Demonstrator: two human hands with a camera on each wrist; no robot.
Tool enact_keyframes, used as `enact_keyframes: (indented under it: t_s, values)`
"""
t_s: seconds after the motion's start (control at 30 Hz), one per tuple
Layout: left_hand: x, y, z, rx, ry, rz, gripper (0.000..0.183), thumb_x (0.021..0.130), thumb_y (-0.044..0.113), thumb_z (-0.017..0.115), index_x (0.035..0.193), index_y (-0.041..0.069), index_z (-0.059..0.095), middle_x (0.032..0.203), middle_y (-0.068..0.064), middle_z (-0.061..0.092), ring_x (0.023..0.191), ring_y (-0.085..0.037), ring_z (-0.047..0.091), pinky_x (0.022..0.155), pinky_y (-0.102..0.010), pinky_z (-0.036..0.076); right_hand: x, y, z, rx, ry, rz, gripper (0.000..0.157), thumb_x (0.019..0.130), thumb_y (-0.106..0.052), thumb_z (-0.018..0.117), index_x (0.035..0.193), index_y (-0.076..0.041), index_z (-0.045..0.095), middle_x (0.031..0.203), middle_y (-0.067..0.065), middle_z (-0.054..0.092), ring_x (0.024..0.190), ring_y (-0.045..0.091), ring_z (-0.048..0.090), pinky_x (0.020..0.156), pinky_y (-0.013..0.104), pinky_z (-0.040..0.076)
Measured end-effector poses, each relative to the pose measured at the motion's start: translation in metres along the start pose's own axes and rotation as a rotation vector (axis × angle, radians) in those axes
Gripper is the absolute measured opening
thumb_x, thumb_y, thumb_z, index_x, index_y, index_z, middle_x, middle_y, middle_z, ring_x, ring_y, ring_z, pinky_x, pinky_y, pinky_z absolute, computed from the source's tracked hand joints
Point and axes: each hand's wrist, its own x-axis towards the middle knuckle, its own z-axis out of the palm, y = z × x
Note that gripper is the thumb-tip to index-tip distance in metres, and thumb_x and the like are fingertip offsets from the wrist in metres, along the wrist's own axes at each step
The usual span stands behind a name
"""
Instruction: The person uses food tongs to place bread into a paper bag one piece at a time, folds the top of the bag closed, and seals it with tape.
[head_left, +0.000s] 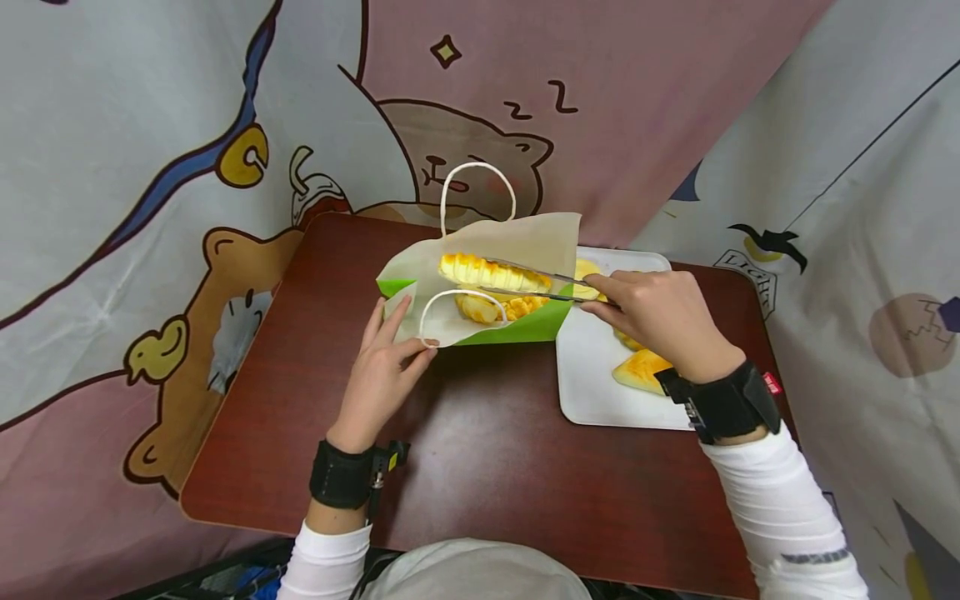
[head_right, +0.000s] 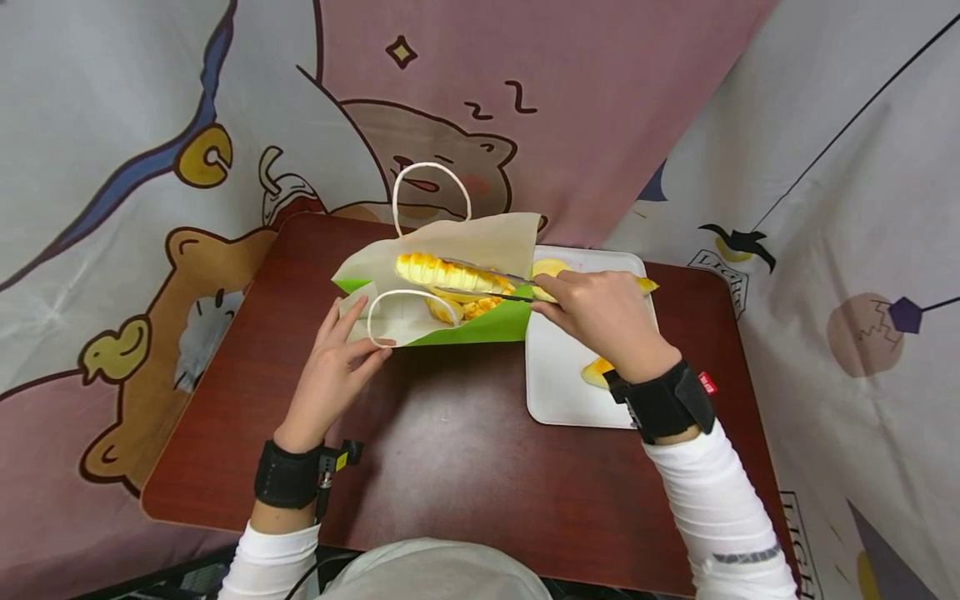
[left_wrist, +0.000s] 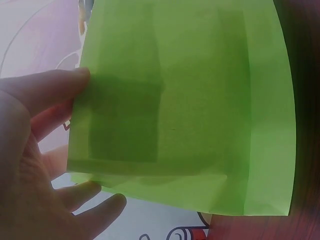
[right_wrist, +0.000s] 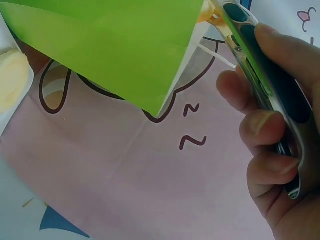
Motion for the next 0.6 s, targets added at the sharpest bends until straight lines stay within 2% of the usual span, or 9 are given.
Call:
enact_keyframes:
  t_s: [0.4, 0.6]
  values:
    - [-0.001, 0.004, 0.000, 0.017, -0.009, -0.001, 0.013, 0.082, 0.023, 0.074, 0.091, 0.014, 0.078, 0.148, -0.013, 0.038, 0.140, -0.034, 0.012, 0.101, -0.060, 0.034, 0.004, -0.001, 0.012, 0.036, -0.060, 0.028, 0.036, 0.081, -0.038, 0.072, 0.105, -0.012, 0.072, 0.062, -0.001, 0.063, 0.045, 0.012, 0.046, 0.039, 0.027, 0.034]
    - [-0.001, 0.003, 0.000, 0.018, 0.001, 0.008, 0.012, 0.080, 0.021, 0.076, 0.090, 0.014, 0.078, 0.148, -0.013, 0.038, 0.140, -0.035, 0.012, 0.103, -0.060, 0.033, 0.011, -0.004, 0.014, 0.046, -0.099, 0.039, 0.032, 0.083, -0.036, 0.070, 0.104, -0.012, 0.072, 0.059, -0.003, 0.057, 0.045, 0.012, 0.043, 0.039, 0.028, 0.035]
